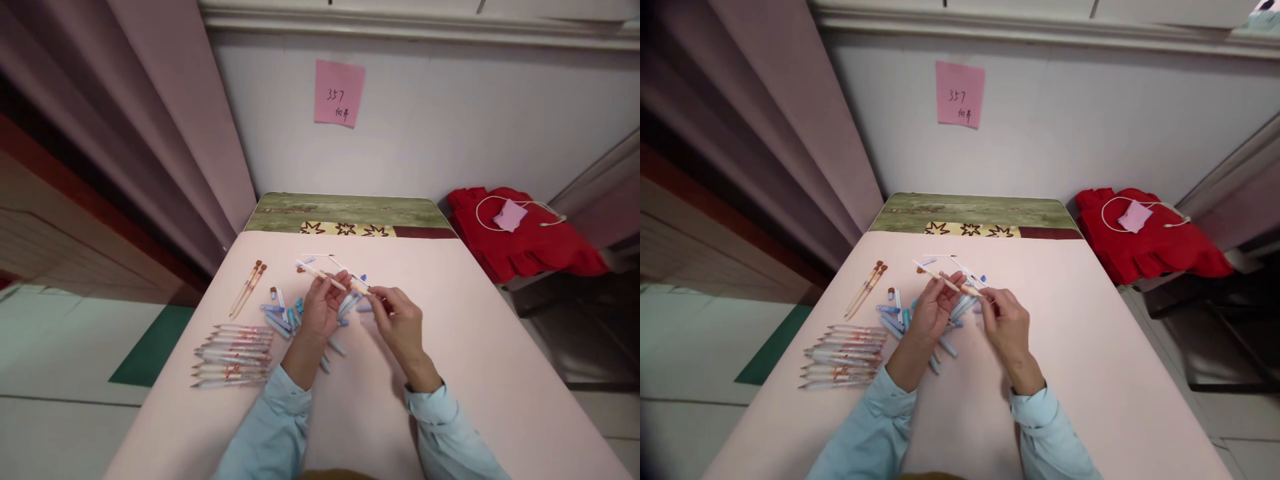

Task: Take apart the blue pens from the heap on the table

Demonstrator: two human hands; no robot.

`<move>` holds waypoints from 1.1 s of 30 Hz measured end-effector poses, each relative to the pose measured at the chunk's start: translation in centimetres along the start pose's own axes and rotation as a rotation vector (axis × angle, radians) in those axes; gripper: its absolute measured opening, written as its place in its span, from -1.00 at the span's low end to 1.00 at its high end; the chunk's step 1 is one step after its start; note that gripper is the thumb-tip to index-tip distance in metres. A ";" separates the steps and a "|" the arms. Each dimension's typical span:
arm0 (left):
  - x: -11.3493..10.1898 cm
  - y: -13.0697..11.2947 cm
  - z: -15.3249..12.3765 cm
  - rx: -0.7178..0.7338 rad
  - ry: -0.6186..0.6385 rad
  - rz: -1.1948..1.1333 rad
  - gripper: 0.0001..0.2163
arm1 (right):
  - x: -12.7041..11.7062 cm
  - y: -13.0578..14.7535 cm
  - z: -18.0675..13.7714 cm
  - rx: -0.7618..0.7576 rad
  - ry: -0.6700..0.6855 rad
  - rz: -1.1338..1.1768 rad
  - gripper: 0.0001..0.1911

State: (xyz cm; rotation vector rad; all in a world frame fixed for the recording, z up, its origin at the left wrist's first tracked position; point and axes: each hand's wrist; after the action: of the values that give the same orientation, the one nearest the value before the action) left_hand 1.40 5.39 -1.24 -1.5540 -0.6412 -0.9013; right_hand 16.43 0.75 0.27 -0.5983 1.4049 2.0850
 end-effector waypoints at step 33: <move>1.0 1.2 -0.6 -0.041 0.061 0.175 -0.89 | 1.2 -0.1 0.8 0.345 0.108 1.015 -0.70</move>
State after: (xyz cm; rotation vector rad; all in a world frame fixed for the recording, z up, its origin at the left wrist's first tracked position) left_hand 2.79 4.53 -1.05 -1.5862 -0.4375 -0.8305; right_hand 15.52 1.75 -0.25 0.2304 2.3930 2.4053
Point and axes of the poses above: each hand's wrist, its own z-axis towards the middle knuckle, its own x-axis out of the palm, y = z × x, and after that the axes turned 14 degrees about y, right-handed
